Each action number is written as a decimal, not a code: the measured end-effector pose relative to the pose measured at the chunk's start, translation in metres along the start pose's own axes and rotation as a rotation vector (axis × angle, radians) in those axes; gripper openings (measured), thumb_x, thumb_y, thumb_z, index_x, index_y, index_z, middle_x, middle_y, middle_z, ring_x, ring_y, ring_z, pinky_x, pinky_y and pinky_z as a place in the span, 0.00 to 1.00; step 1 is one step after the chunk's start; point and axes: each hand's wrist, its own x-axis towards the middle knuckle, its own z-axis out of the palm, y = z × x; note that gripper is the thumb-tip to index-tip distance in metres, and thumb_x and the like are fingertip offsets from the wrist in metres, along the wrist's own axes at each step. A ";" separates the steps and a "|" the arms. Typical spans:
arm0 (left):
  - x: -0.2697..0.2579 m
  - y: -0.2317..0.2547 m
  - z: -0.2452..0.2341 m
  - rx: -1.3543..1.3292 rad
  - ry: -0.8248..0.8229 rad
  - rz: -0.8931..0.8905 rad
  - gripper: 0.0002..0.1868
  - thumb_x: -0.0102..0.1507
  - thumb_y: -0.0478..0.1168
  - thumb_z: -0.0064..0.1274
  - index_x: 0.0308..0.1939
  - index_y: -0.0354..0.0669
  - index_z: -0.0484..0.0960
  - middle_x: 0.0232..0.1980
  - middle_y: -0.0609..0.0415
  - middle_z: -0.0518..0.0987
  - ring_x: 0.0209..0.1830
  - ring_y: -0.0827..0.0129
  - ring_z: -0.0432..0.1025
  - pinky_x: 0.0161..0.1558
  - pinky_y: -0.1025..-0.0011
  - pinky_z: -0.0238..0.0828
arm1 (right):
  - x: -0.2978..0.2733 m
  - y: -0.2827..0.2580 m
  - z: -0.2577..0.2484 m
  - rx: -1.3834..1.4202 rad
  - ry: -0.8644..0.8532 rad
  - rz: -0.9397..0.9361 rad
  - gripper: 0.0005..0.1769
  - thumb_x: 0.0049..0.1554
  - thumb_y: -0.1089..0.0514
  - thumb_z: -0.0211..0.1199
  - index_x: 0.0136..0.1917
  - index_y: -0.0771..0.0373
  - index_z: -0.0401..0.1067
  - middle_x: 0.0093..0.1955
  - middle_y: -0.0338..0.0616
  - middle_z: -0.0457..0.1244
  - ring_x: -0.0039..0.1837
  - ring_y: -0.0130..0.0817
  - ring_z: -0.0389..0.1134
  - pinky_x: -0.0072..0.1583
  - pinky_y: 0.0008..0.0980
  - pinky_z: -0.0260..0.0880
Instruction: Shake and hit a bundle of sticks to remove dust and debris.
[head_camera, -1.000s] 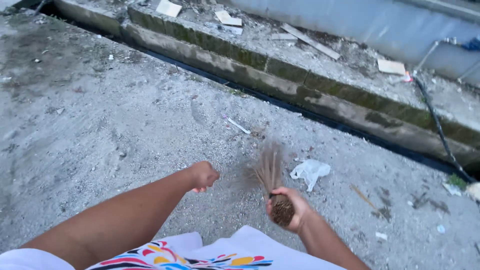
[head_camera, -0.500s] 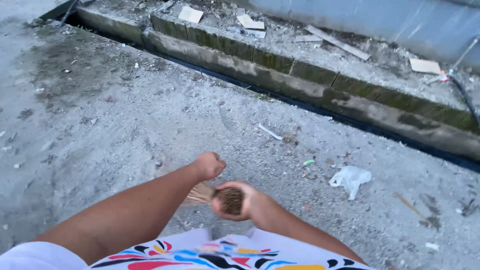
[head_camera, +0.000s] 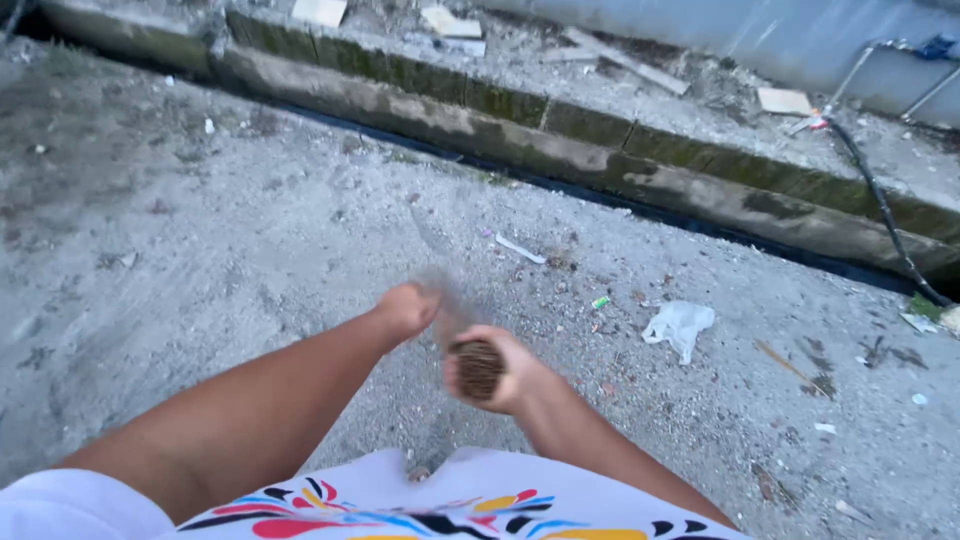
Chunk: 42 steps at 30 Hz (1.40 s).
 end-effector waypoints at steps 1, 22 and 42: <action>-0.004 0.023 -0.006 -0.009 -0.007 -0.007 0.19 0.63 0.47 0.38 0.37 0.44 0.84 0.35 0.43 0.84 0.28 0.55 0.78 0.36 0.56 0.77 | 0.001 0.012 0.013 0.004 0.008 0.010 0.14 0.53 0.56 0.64 0.45 0.64 0.62 0.38 0.49 0.63 0.36 0.43 0.68 0.41 0.43 0.77; 0.017 0.068 -0.103 -0.569 -0.270 -0.388 0.22 0.66 0.51 0.47 0.48 0.35 0.84 0.43 0.37 0.82 0.31 0.59 0.77 0.26 0.65 0.75 | -0.024 -0.170 -0.005 0.057 0.589 -0.646 0.11 0.52 0.56 0.61 0.48 0.60 0.67 0.41 0.46 0.64 0.38 0.42 0.69 0.41 0.45 0.76; -0.084 -0.128 -0.247 -0.314 -0.616 -0.767 0.31 0.65 0.60 0.45 0.66 0.48 0.76 0.58 0.50 0.81 0.41 0.61 0.76 0.35 0.61 0.77 | 0.167 -0.120 0.082 0.327 0.599 -0.259 0.10 0.54 0.57 0.63 0.44 0.66 0.67 0.38 0.53 0.65 0.39 0.43 0.70 0.41 0.38 0.78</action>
